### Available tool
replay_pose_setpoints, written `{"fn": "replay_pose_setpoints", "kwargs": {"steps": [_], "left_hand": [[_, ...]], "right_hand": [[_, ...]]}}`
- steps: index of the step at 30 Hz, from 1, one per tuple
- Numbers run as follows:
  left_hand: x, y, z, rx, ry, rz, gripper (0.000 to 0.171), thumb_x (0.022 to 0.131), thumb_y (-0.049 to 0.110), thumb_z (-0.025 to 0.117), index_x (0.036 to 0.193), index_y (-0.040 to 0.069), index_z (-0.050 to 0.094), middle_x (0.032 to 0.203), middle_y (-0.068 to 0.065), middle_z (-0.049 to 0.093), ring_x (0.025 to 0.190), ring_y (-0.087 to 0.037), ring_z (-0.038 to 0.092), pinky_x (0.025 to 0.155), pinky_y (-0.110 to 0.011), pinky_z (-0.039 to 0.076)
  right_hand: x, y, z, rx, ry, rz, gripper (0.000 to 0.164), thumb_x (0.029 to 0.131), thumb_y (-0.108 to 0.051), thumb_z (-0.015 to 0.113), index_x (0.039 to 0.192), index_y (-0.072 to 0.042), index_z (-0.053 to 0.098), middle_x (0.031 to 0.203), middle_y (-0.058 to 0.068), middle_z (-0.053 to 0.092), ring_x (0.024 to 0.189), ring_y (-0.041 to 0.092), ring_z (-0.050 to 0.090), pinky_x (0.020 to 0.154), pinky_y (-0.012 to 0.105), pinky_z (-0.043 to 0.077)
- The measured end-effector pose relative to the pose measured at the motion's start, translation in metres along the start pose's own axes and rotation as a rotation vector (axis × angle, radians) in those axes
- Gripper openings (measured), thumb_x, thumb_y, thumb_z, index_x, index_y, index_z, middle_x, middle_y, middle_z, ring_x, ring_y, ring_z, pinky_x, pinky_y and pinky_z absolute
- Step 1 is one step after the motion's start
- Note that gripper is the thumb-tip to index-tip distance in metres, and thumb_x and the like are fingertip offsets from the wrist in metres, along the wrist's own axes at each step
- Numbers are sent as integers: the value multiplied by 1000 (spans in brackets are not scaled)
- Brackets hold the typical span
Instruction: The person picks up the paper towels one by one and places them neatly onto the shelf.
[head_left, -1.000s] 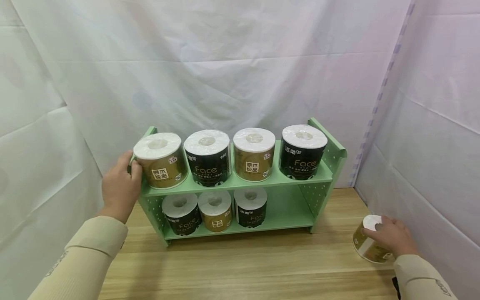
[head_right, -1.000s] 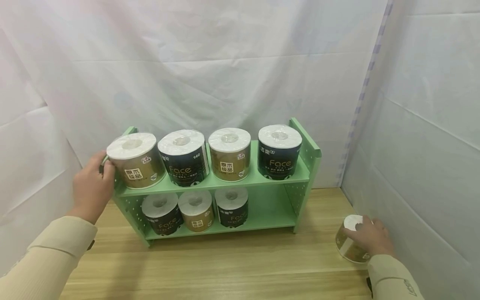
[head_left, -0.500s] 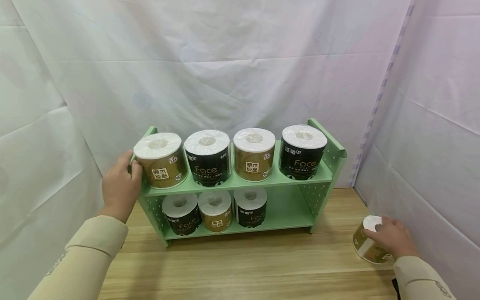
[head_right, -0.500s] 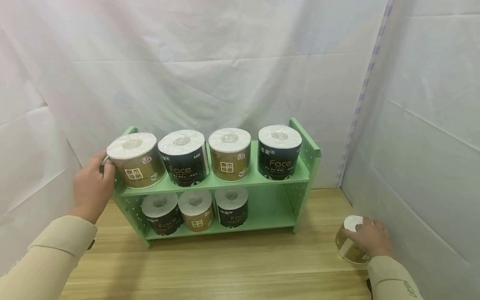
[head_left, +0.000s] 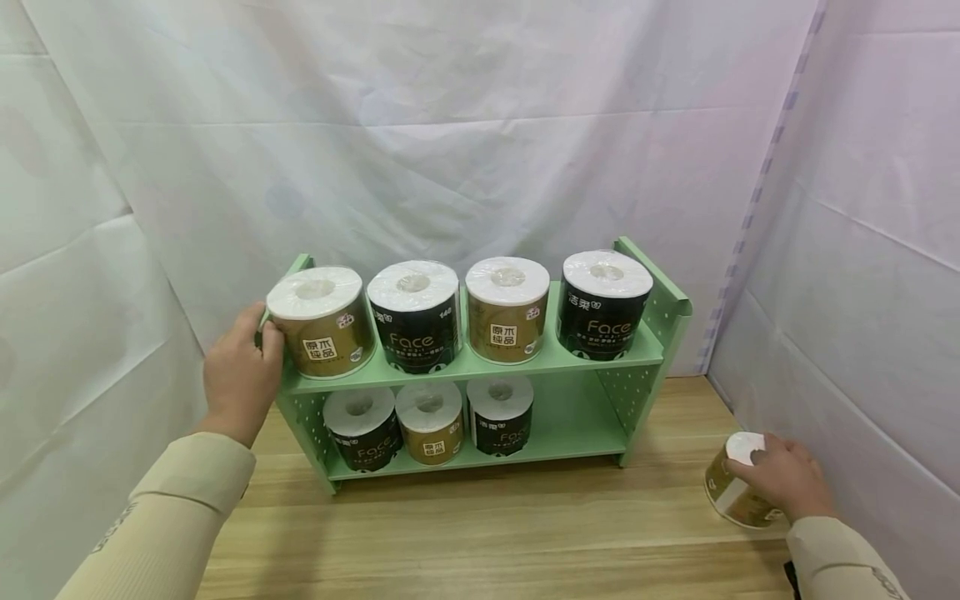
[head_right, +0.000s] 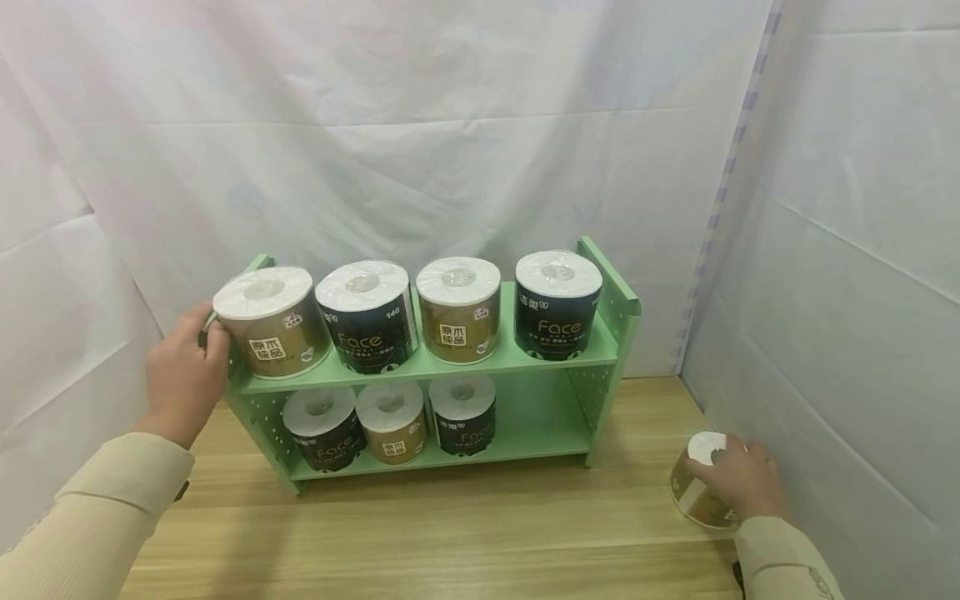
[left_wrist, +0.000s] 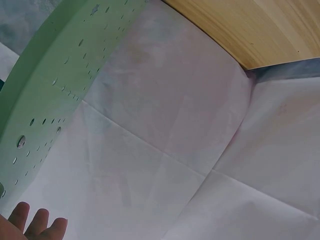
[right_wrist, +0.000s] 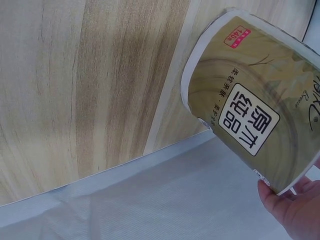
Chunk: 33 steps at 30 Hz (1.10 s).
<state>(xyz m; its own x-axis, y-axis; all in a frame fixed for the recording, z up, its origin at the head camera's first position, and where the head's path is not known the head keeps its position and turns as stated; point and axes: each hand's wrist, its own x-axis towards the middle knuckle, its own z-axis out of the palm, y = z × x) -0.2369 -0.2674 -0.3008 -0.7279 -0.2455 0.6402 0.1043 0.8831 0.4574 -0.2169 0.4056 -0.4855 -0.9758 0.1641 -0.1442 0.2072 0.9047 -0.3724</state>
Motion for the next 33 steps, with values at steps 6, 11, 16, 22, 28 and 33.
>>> {"fn": "replay_pose_setpoints", "kwargs": {"steps": [6, 11, 16, 22, 28, 33], "left_hand": [[0, 0, -1, 3, -4, 1, 41, 99, 18, 39, 131, -2, 54, 122, -31, 59, 95, -55, 56, 82, -65, 42], [0, 0, 0, -2, 6, 8, 40, 98, 18, 39, 130, -1, 55, 121, -30, 59, 94, -55, 56, 81, -64, 43], [0, -1, 0, 4, 2, 3, 40, 98, 18, 39, 130, -1, 55, 120, -31, 60, 93, -55, 56, 81, -64, 43], [0, -1, 0, 3, 0, -2, 41, 98, 18, 39, 131, -1, 55, 121, -30, 59, 94, -55, 56, 82, -64, 42], [0, -1, 0, 4, 2, 0, 41, 98, 18, 39, 131, -1, 55, 121, -31, 59, 95, -55, 56, 82, -65, 42], [0, -1, 0, 7, -3, 1, 41, 98, 19, 39, 130, -1, 55, 118, -32, 60, 93, -54, 57, 81, -64, 43]], "right_hand": [[-3, -1, 1, 2, 27, -5, 109, 85, -65, 54, 138, 23, 19, 128, 50, 25, 110, 67, 25, 91, 72, 28], [-3, -2, 2, -3, 39, -6, 109, 85, -66, 55, 138, 23, 21, 127, 49, 26, 110, 66, 26, 91, 72, 28], [-5, -5, 1, 6, 28, -2, 111, 84, -67, 55, 139, 23, 19, 129, 50, 24, 111, 67, 24, 91, 72, 28], [-9, -10, -1, 14, 26, -1, 112, 83, -67, 56, 139, 22, 19, 130, 51, 22, 113, 67, 22, 92, 73, 26], [-9, -13, -1, 0, 55, -19, 113, 82, -68, 57, 139, 22, 21, 129, 50, 23, 114, 66, 23, 92, 73, 26], [-10, -16, -1, -1, 70, -20, 112, 82, -68, 57, 140, 21, 21, 130, 49, 23, 115, 66, 23, 92, 74, 26]]}}
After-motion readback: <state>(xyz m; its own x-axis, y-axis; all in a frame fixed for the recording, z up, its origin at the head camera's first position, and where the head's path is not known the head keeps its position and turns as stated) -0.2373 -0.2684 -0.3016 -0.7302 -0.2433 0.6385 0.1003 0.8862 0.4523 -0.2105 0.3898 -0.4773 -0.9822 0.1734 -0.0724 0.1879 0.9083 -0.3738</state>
